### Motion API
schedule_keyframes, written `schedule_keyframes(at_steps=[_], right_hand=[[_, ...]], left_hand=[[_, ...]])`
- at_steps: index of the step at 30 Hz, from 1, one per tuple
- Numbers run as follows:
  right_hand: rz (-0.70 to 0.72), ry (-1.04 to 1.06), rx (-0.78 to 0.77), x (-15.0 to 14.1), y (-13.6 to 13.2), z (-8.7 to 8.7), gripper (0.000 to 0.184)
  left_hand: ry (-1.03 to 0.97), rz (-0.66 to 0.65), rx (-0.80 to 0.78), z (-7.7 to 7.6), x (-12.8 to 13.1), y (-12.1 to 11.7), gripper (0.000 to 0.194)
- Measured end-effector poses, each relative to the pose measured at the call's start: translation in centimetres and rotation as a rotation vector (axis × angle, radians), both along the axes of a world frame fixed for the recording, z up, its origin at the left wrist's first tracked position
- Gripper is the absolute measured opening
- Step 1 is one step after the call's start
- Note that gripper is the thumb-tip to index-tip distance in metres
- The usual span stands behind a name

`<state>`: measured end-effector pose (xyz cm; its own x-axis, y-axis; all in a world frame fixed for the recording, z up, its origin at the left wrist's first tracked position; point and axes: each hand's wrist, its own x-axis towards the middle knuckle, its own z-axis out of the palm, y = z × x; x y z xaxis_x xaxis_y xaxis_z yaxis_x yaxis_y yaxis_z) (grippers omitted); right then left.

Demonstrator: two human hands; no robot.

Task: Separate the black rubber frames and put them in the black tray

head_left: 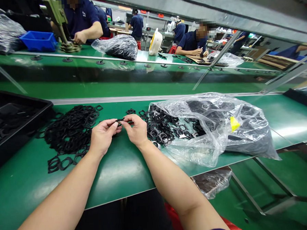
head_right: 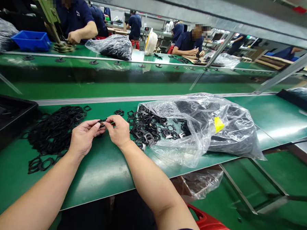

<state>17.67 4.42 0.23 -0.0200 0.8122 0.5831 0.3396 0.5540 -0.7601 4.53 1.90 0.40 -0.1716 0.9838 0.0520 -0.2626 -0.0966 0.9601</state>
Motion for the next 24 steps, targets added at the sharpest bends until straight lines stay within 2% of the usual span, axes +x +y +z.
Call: schedule_keyframes(at_steps=[9,24], right_hand=[[0.024,-0.03,0.1,0.04,-0.02,0.41,0.007],[-0.02,-0.034,0.132,-0.14,-0.3,0.43,0.008]], left_hand=[[-0.104,-0.018,-0.01,0.14,-0.05,0.09,0.036],[-0.137,-0.022,-0.008,0.37,0.26,-0.24,0.034]])
